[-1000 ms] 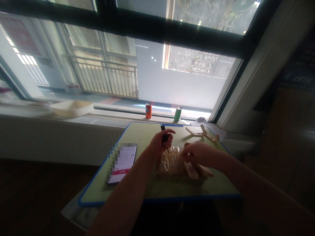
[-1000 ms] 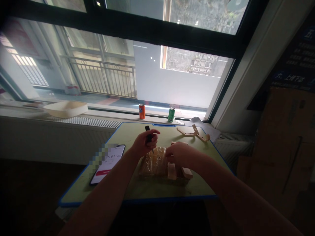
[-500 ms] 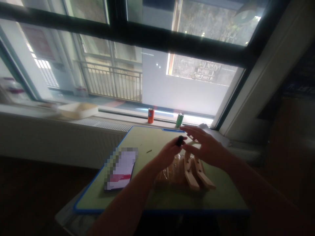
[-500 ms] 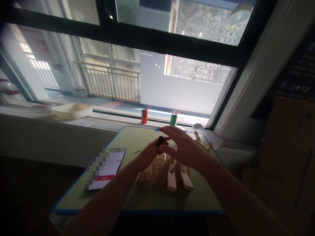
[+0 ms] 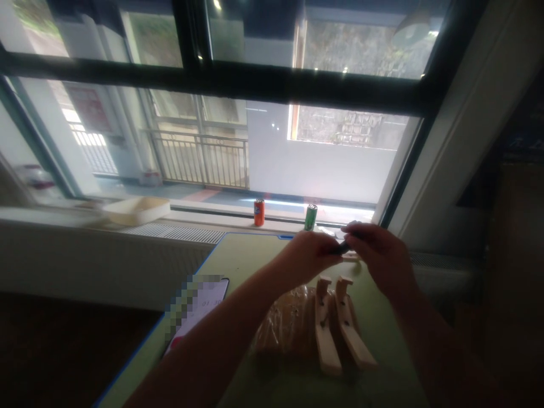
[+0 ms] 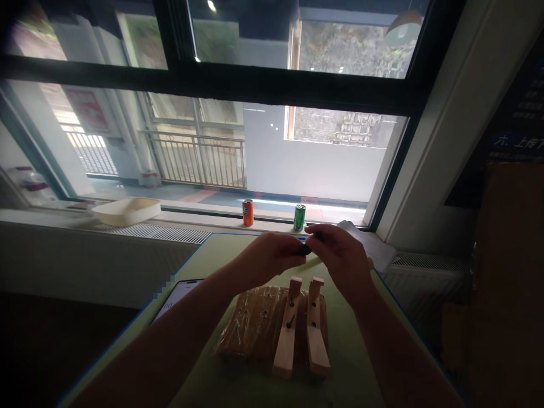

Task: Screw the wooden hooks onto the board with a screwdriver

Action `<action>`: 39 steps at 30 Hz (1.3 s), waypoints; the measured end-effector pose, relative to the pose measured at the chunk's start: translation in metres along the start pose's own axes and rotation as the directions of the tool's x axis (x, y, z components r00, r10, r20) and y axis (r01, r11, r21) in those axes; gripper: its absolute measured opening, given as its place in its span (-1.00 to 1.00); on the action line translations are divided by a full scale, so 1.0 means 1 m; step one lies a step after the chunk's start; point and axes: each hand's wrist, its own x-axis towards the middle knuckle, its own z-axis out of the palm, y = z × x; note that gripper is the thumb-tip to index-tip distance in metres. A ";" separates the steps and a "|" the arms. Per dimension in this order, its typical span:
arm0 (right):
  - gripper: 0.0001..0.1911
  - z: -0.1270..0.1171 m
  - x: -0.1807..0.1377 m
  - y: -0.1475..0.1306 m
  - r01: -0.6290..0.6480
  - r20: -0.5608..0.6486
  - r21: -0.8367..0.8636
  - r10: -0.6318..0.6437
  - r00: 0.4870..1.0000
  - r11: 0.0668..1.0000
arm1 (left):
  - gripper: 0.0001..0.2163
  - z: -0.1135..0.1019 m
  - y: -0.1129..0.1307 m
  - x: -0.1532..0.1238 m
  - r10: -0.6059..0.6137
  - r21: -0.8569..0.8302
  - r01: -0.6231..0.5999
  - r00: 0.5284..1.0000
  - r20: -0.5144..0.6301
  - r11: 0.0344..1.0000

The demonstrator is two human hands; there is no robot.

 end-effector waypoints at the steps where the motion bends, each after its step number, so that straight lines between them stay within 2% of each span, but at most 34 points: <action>1: -0.76 0.000 -0.002 0.005 0.008 0.003 0.075 -0.008 1.000 0.997 | -0.84 0.002 -0.001 0.004 -0.003 -0.019 0.003 1.000 0.005 1.000; 4: -0.71 0.000 -0.009 0.025 -0.004 0.080 0.179 -0.010 0.997 0.984 | -0.83 0.010 -0.009 0.005 -0.004 -0.145 0.010 0.999 0.047 0.989; 8: -0.67 0.001 -0.021 0.045 0.009 0.145 0.050 -0.016 0.989 0.999 | -0.83 0.013 -0.022 -0.002 -0.023 -0.220 0.048 0.993 0.114 0.974; 12: -0.53 0.009 -0.020 0.037 0.107 0.178 -0.078 -0.092 0.980 0.991 | -0.85 0.004 -0.029 -0.003 -0.071 -0.209 0.105 0.984 0.163 0.972; 14: -0.61 0.012 -0.009 0.023 0.181 0.256 -0.220 -0.122 0.959 0.959 | -0.85 -0.002 -0.031 -0.002 -0.099 -0.194 0.134 0.979 0.180 0.972; 15: -0.66 0.012 -0.001 0.015 0.214 0.318 -0.291 -0.117 0.941 0.932 | -0.85 -0.006 -0.031 -0.001 -0.115 -0.172 0.149 0.975 0.192 0.974; 17: -0.70 0.010 0.018 -0.002 0.249 0.493 -0.370 -0.038 0.869 0.895 | -0.84 -0.012 -0.030 -0.001 -0.139 -0.102 0.165 0.964 0.226 0.981; 19: -0.75 0.006 0.036 -0.020 0.281 0.642 -0.444 0.083 0.762 0.851 | -0.83 -0.017 -0.026 -0.003 -0.132 -0.028 0.143 0.961 0.244 0.989; 21: -0.78 0.001 0.046 -0.034 0.342 0.704 -0.486 0.129 0.699 0.804 | -0.83 -0.020 -0.020 -0.005 -0.094 0.016 0.094 0.959 0.267 0.995; 22: -0.79 -0.001 0.047 -0.039 0.369 0.718 -0.492 0.129 0.684 0.789 | -0.83 -0.021 -0.017 -0.006 -0.076 0.023 0.072 0.957 0.280 0.997; 23: -0.80 -0.002 0.046 -0.042 0.391 0.718 -0.493 0.109 0.688 0.777 | -0.83 -0.021 -0.015 -0.008 -0.063 0.028 0.058 0.954 0.292 0.998; 26: -0.79 -0.003 0.036 -0.042 0.427 0.670 -0.479 0.005 0.742 0.767 | -0.85 -0.021 -0.009 -0.010 -0.053 0.059 0.037 0.956 0.289 0.998; 28: -0.78 -0.003 0.031 -0.037 0.433 0.662 -0.452 -0.032 0.749 0.780 | -0.86 -0.021 -0.009 -0.011 -0.040 0.098 0.014 0.963 0.265 0.995; 32: -0.76 0.000 0.033 -0.026 0.416 0.683 -0.405 -0.033 0.730 0.814 | -0.87 -0.020 -0.014 -0.008 -0.031 0.139 -0.004 0.968 0.250 0.990; 39: -0.80 0.000 0.038 -0.021 0.400 0.710 -0.445 0.043 0.703 0.801 | -0.84 -0.009 -0.021 -0.002 -0.003 0.186 -0.036 0.979 0.205 0.982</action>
